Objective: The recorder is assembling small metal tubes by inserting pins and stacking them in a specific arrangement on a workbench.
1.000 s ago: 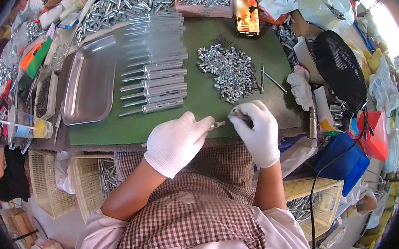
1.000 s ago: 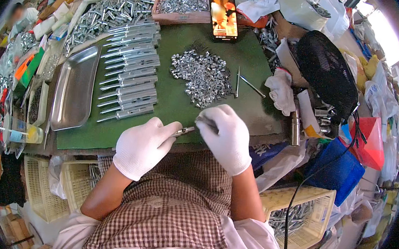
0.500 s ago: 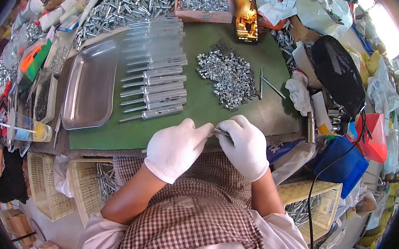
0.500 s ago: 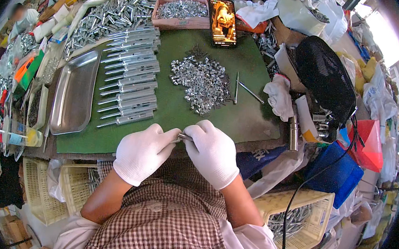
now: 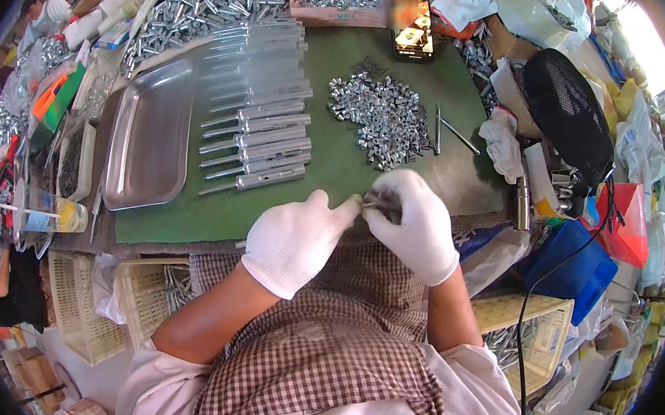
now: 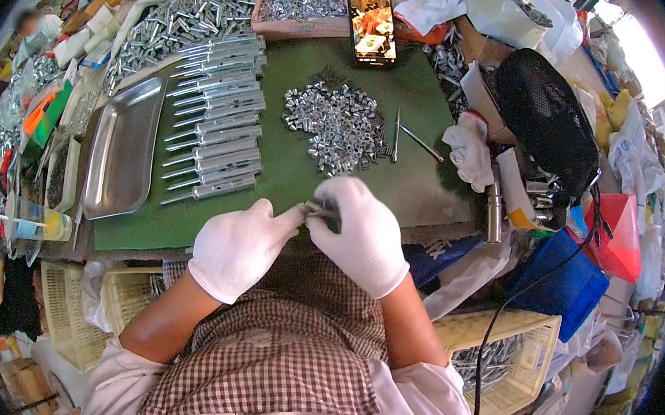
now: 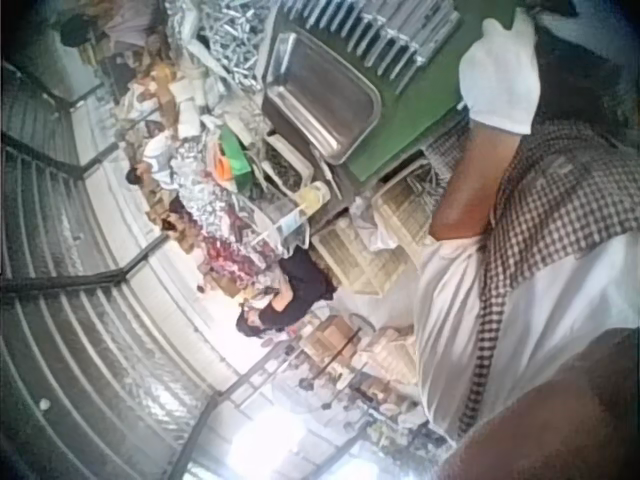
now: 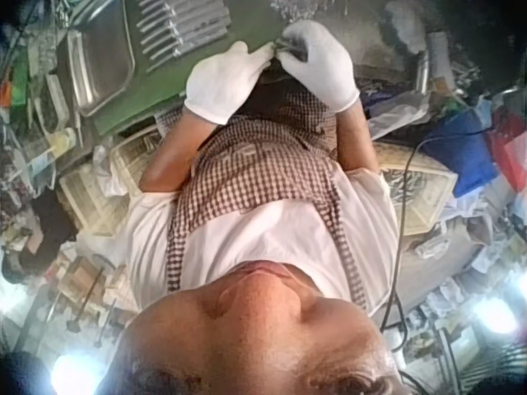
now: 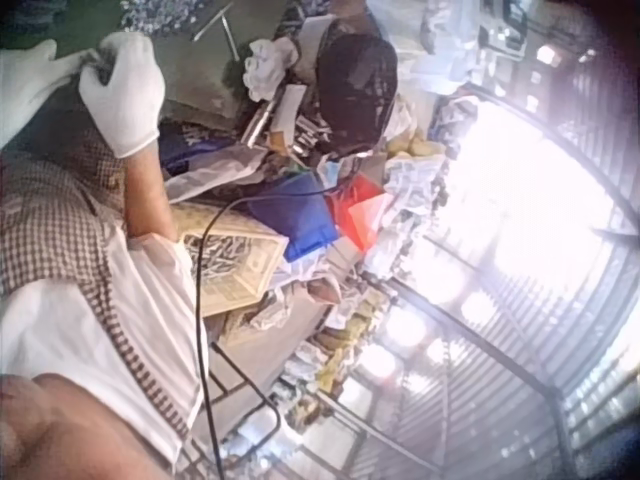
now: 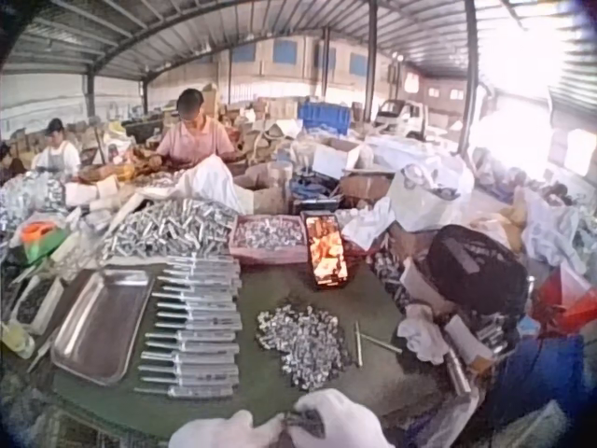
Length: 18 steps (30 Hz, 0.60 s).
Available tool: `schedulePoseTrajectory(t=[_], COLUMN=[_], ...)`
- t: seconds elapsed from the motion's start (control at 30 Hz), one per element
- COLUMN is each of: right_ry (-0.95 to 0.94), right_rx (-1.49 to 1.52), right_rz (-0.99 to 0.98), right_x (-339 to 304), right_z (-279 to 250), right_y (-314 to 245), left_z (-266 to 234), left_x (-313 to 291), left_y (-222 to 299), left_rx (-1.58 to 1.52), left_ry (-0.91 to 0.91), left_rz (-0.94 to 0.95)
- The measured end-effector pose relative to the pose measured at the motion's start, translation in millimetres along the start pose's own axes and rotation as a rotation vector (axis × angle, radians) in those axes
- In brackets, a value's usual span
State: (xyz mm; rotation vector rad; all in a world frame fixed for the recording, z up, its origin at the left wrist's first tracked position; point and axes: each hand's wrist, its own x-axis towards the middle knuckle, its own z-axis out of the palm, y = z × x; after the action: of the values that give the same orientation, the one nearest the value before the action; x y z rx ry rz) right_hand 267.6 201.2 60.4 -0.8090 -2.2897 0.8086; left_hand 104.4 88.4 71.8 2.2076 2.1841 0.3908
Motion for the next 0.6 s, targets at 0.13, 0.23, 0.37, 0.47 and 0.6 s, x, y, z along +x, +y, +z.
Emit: schedulePoseTrajectory(t=[0.13, 0.23, 0.37, 0.47, 0.6], right_ry=[0.032, 0.198, 0.218, 0.185, 0.177], right_rx=[1.087, 1.619, 1.793, 1.702, 1.357], right_rz=[0.456, 0.253, 0.177, 0.106, 0.118], right_x=[13.4, 22.1, 22.9, 23.7, 14.9], right_z=[4.7, 23.2, 37.7, 40.0, 46.8], right_y=[3.3, -3.2, 7.9, 4.2, 2.7], left_z=[-4.1, -4.9, -4.7, -7.0, -7.8], left_x=[4.7, 4.7, 6.2, 5.5, 7.0], left_y=[3.7, 4.7, 3.9, 4.6, 5.3], left_rx=[0.018, 0.015, -0.003, 0.010, 0.002], left_ry=[-0.035, -0.014, -0.040, -0.039, -0.028], left_rz=[0.006, -0.005, -0.024, -0.020, 0.016])
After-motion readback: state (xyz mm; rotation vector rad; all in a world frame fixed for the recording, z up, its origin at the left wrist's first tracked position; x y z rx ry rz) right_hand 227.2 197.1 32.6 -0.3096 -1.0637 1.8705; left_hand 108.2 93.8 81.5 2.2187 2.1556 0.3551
